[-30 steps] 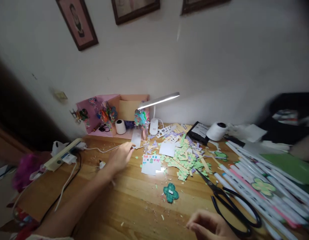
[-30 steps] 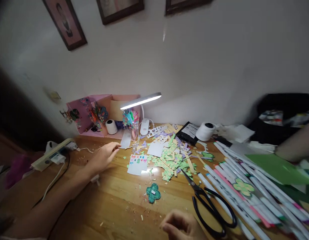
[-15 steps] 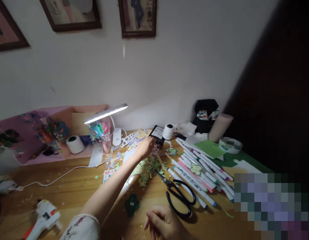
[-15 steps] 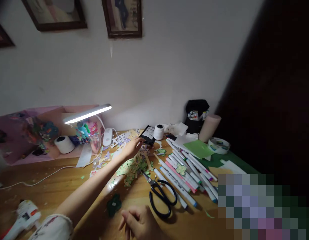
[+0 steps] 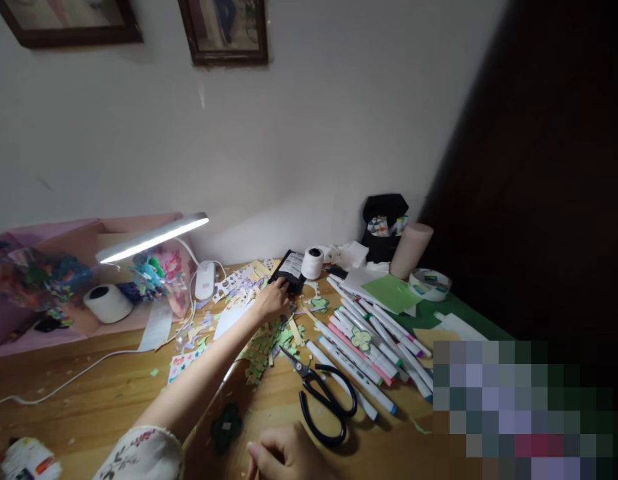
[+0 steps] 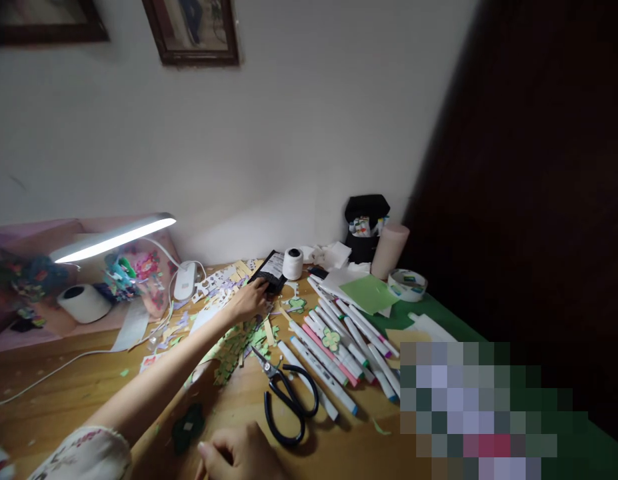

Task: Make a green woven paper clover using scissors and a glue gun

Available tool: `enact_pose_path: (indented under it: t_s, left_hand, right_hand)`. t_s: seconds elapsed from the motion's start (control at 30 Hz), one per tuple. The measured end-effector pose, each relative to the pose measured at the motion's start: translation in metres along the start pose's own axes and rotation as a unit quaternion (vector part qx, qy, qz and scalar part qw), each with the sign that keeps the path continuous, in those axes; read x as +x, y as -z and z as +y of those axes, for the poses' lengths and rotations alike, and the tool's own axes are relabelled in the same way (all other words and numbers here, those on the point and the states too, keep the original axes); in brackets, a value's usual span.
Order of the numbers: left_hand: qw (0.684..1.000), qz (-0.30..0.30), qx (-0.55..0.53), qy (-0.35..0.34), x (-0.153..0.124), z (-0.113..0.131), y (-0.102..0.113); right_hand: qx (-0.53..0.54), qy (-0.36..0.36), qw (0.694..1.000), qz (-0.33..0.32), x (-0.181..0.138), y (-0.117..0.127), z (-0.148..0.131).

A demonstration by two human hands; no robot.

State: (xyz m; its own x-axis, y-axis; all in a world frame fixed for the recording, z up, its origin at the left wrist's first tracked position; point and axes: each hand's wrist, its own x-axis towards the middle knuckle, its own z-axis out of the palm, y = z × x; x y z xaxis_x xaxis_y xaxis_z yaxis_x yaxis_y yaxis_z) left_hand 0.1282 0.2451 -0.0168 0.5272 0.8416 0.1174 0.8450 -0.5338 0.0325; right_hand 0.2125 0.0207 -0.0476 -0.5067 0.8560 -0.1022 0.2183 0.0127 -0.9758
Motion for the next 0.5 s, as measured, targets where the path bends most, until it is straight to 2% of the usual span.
enact_pose_path:
  t_s: [0.23,0.37,0.5]
  left_hand:
    - [0.999,-0.019,0.030,0.015,0.014,0.002,-0.005]
    - [0.997,-0.064,0.039,0.029,0.031,0.002,-0.001]
    - [0.991,-0.124,0.040,0.041,0.046,-0.001,0.007]
  right_hand:
    - [-0.046,0.031,0.998,-0.014,0.000,0.003,0.002]
    - [-0.101,0.036,0.994,-0.015,0.003,0.000,0.007]
    - [-0.122,0.007,0.993,-0.007,0.003,-0.006,0.017]
